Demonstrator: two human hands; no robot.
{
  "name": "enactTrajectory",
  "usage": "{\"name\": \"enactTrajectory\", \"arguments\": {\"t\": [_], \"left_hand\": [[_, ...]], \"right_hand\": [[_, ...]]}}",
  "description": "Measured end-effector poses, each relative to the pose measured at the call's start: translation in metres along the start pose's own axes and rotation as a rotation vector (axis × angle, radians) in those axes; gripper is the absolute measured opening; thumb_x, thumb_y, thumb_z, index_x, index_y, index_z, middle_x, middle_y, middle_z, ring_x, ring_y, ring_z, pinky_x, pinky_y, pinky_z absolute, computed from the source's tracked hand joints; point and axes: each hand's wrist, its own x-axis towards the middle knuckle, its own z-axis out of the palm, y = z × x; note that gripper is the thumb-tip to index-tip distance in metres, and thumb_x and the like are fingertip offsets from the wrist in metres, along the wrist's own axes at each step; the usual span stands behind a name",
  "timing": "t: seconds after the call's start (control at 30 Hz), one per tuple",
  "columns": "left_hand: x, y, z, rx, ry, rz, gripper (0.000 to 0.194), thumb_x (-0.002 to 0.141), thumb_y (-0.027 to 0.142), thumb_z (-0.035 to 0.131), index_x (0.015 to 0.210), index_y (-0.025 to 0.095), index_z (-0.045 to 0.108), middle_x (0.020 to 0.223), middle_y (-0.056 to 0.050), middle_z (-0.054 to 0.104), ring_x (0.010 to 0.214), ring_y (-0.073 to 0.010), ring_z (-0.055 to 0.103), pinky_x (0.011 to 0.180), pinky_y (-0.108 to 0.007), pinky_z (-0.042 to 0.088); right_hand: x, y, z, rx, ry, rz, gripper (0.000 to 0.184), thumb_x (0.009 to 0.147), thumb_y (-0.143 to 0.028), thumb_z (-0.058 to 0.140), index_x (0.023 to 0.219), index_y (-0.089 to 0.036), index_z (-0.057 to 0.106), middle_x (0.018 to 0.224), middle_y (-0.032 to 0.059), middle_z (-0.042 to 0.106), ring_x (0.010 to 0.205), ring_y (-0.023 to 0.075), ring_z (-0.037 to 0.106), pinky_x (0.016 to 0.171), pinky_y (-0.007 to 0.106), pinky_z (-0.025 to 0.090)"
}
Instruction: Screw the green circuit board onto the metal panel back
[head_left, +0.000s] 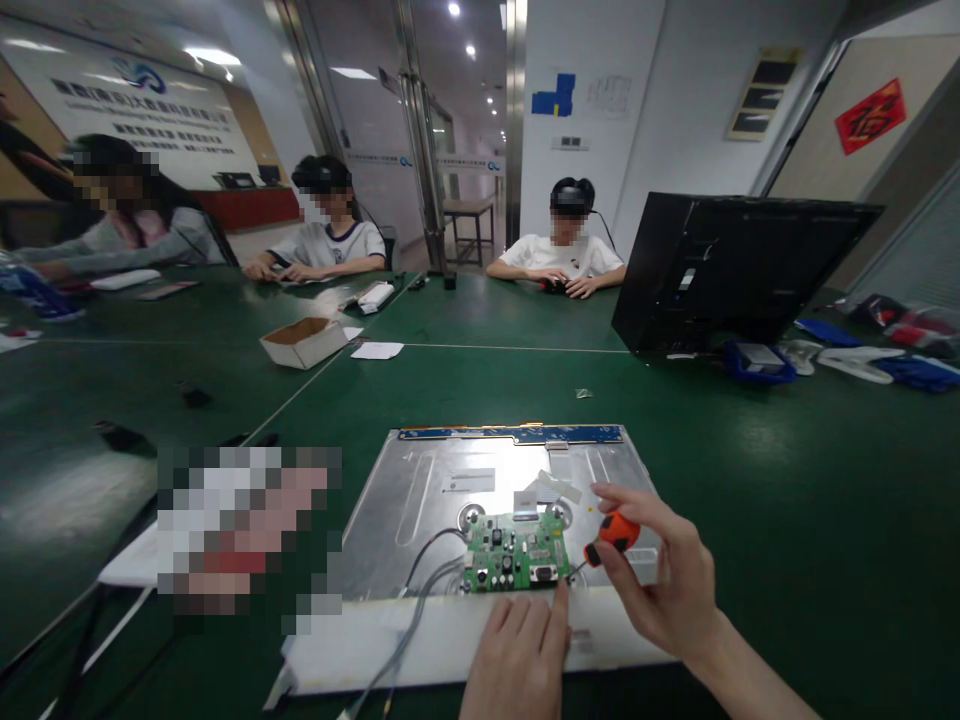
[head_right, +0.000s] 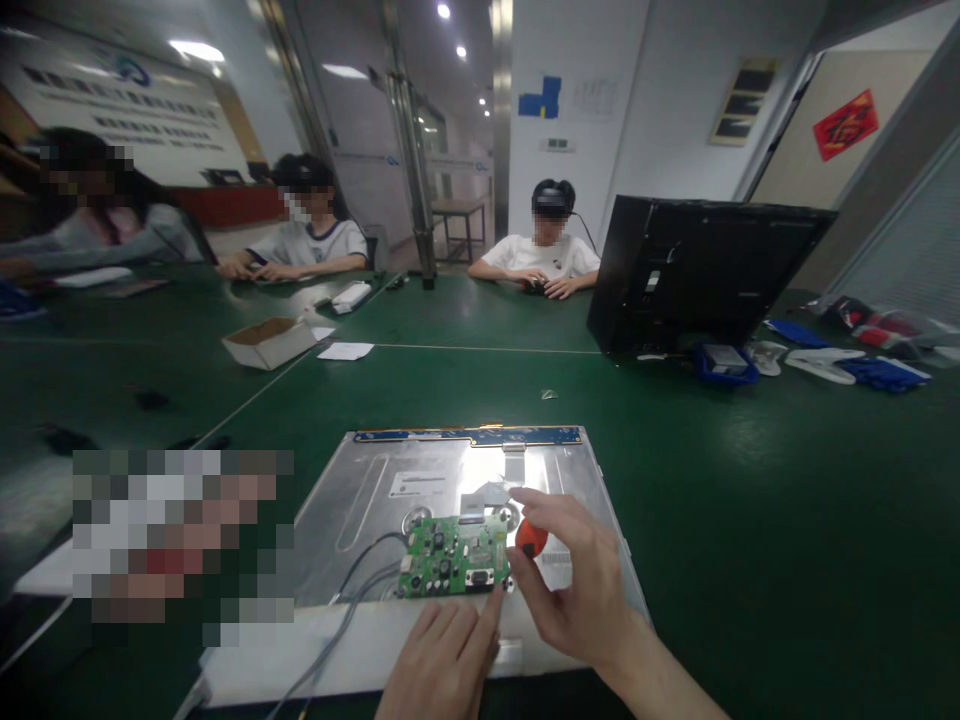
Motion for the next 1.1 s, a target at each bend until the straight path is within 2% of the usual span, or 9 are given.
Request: {"name": "enactTrajectory", "arguments": {"t": [0.1,0.23,0.33,0.4,0.53,0.73,0.9,0.97,1.1], "left_hand": [[0.003,0.003,-0.004,-0.002,0.038,0.009,0.04,0.083,0.004,0.038,0.121,0.005,0.051,0.07,-0.006,0.059,0.063,-0.022,0.057,0.061,-0.035,0.042],[0.009,0.006,-0.008,-0.051,0.092,0.072,0.026,0.09,0.011,0.042,0.111,0.006,0.056,0.067,-0.004,0.059,0.058,-0.0202,0.056,0.057,-0.034,0.041],[0.011,0.007,-0.01,-0.094,0.099,0.09,0.023,0.091,0.018,0.047,0.108,0.007,0.057,0.068,-0.004,0.061,0.057,-0.0205,0.056,0.056,-0.034,0.041],[0.011,0.007,-0.01,-0.1,0.085,0.098,0.024,0.088,0.017,0.053,0.109,0.007,0.057,0.069,-0.004,0.061,0.058,-0.0205,0.057,0.056,-0.034,0.042],[0.011,0.008,-0.01,-0.096,0.053,0.102,0.031,0.082,0.013,0.06,0.112,0.007,0.056,0.072,-0.004,0.063,0.061,-0.0213,0.058,0.059,-0.035,0.044],[0.01,0.009,-0.013,-0.131,0.024,0.049,0.036,0.079,0.016,0.066,0.113,0.009,0.056,0.078,-0.006,0.065,0.066,-0.0231,0.059,0.062,-0.037,0.045],[0.01,0.008,-0.014,-0.209,0.023,-0.039,0.034,0.08,0.019,0.066,0.112,0.012,0.057,0.083,-0.006,0.065,0.073,-0.025,0.059,0.066,-0.039,0.046],[0.01,0.008,-0.014,-0.237,0.018,-0.069,0.03,0.082,0.018,0.063,0.111,0.014,0.058,0.084,-0.006,0.065,0.075,-0.0251,0.059,0.068,-0.039,0.046],[0.013,0.003,-0.022,-0.296,-0.024,-0.142,0.019,0.085,0.015,0.057,0.104,0.018,0.061,0.085,-0.006,0.065,0.079,-0.0244,0.058,0.072,-0.039,0.045]], "right_hand": [[0.001,-0.001,-0.005,-0.098,-0.039,-0.062,0.049,0.082,-0.004,0.054,0.129,-0.018,0.047,0.117,0.0134,0.058,0.107,0.0229,0.06,0.079,0.035,0.056],[0.004,-0.001,-0.004,-0.133,-0.091,-0.111,0.048,0.085,-0.003,0.047,0.131,-0.016,0.047,0.112,0.0134,0.061,0.102,0.0212,0.062,0.076,0.034,0.057],[0.005,0.001,0.0,-0.052,-0.039,-0.109,0.05,0.083,-0.007,0.056,0.131,-0.018,0.043,0.107,0.0116,0.064,0.097,0.0222,0.064,0.075,0.036,0.057],[0.004,0.003,0.003,-0.005,0.021,-0.082,0.056,0.079,-0.007,0.065,0.128,-0.021,0.042,0.101,0.008,0.065,0.089,0.0207,0.066,0.07,0.034,0.058],[0.001,0.006,0.004,0.012,0.067,-0.028,0.058,0.078,-0.005,0.064,0.127,-0.023,0.039,0.099,0.0064,0.064,0.082,0.0192,0.066,0.067,0.035,0.057],[0.005,0.002,0.003,-0.136,-0.009,-0.076,0.044,0.087,-0.013,0.051,0.129,-0.024,0.043,0.108,0.0103,0.063,0.095,0.0236,0.064,0.071,0.04,0.057],[0.008,-0.001,0.004,-0.159,-0.063,-0.073,0.041,0.092,-0.013,0.043,0.131,-0.022,0.043,0.099,0.0076,0.067,0.088,0.0207,0.066,0.069,0.035,0.057],[0.006,0.0,0.007,-0.124,-0.049,-0.05,0.039,0.091,-0.016,0.049,0.129,-0.021,0.043,0.098,0.0072,0.067,0.084,0.0204,0.067,0.067,0.034,0.056],[0.003,0.004,0.011,-0.063,0.074,-0.029,0.047,0.083,-0.018,0.065,0.123,-0.024,0.04,0.096,0.0044,0.062,0.077,0.0182,0.065,0.064,0.033,0.056]]}}
